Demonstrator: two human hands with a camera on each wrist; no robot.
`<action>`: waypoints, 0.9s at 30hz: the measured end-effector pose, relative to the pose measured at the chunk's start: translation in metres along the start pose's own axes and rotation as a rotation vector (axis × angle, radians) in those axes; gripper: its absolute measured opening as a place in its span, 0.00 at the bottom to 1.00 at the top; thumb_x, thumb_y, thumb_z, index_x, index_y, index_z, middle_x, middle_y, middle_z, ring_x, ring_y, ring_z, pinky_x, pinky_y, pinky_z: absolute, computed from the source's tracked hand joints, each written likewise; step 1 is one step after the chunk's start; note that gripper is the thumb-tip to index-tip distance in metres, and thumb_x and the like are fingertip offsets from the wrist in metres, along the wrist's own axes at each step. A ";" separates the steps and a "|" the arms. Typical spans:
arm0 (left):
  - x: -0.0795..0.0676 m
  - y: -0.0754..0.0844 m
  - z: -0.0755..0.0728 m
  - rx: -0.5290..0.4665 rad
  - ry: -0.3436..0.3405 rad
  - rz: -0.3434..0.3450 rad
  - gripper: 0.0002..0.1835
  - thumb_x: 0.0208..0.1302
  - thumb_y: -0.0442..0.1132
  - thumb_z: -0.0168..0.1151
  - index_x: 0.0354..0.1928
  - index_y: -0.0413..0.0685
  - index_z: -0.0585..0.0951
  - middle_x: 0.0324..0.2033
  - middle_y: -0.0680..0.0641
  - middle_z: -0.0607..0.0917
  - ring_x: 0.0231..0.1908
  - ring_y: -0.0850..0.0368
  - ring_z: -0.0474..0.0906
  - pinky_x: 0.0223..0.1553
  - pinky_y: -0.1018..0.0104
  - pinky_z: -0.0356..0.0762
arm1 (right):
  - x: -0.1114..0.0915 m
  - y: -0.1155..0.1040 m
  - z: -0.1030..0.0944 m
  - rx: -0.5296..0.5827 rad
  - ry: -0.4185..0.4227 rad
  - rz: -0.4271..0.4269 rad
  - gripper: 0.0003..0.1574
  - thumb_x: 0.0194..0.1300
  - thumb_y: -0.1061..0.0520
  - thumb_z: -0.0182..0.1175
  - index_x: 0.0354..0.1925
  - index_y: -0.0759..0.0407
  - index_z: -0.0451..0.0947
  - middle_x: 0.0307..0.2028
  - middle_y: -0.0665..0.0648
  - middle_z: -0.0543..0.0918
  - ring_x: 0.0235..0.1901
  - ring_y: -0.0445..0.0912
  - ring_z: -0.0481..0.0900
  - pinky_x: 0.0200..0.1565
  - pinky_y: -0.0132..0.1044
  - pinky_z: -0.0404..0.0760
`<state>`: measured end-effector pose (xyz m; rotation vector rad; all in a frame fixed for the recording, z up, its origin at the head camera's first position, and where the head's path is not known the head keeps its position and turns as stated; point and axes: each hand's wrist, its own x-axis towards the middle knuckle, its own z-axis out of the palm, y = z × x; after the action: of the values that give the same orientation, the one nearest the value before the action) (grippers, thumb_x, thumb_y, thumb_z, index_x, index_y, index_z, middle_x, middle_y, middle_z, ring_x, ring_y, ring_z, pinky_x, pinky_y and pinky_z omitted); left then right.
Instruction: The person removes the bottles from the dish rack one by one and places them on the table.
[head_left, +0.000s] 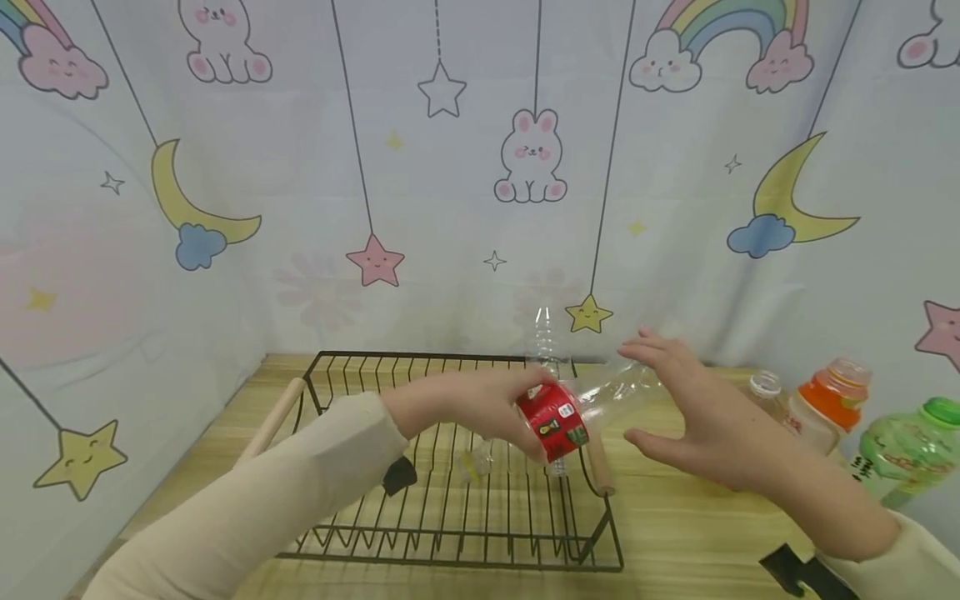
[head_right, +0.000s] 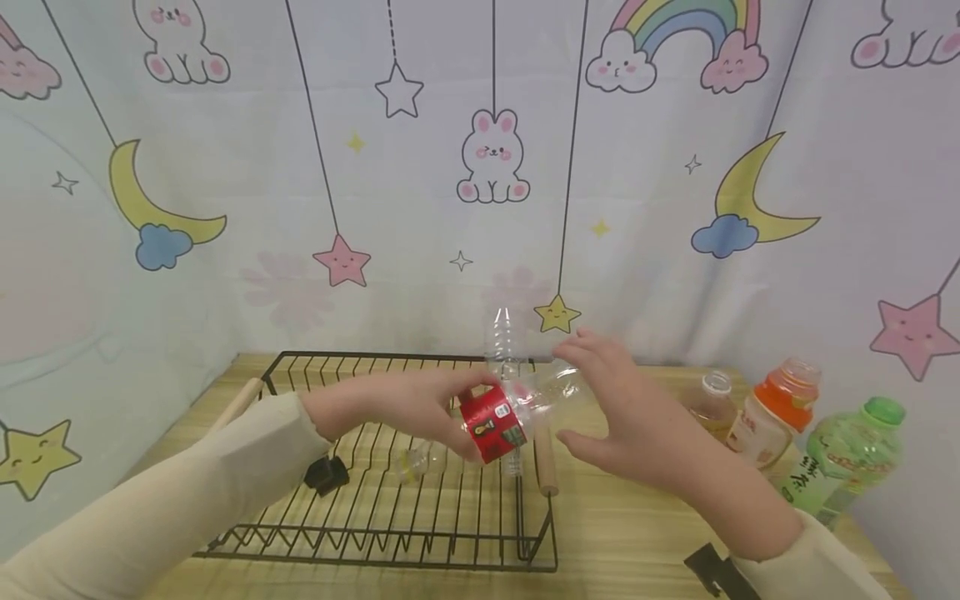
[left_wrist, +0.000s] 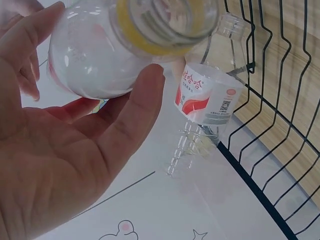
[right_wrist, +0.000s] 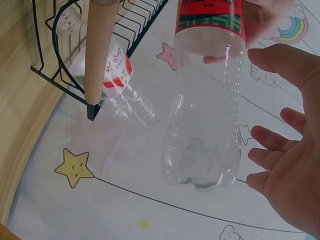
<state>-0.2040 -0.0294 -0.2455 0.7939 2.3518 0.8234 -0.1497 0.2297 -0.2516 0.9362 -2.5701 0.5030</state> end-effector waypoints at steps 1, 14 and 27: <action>0.000 0.001 0.001 -0.002 -0.008 0.008 0.41 0.52 0.38 0.74 0.66 0.56 0.64 0.47 0.54 0.77 0.47 0.57 0.74 0.42 0.63 0.79 | 0.000 -0.001 0.003 -0.004 0.001 -0.017 0.52 0.51 0.56 0.74 0.69 0.52 0.59 0.68 0.62 0.62 0.68 0.61 0.60 0.53 0.62 0.74; 0.003 0.005 0.008 0.004 -0.080 0.027 0.39 0.52 0.41 0.73 0.66 0.57 0.65 0.43 0.55 0.78 0.43 0.56 0.76 0.37 0.60 0.81 | 0.000 -0.008 0.036 -0.104 -0.017 -0.201 0.46 0.47 0.53 0.75 0.63 0.57 0.67 0.60 0.52 0.72 0.67 0.56 0.64 0.65 0.62 0.59; 0.005 0.004 0.011 0.042 -0.100 0.033 0.37 0.52 0.44 0.73 0.64 0.58 0.67 0.43 0.55 0.78 0.38 0.57 0.77 0.31 0.60 0.81 | -0.003 -0.007 0.049 -0.183 -0.019 -0.235 0.45 0.46 0.54 0.75 0.62 0.56 0.69 0.59 0.53 0.74 0.63 0.53 0.70 0.65 0.63 0.58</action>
<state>-0.1993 -0.0195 -0.2515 0.8729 2.2800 0.7329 -0.1531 0.2043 -0.2944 1.1597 -2.4297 0.1905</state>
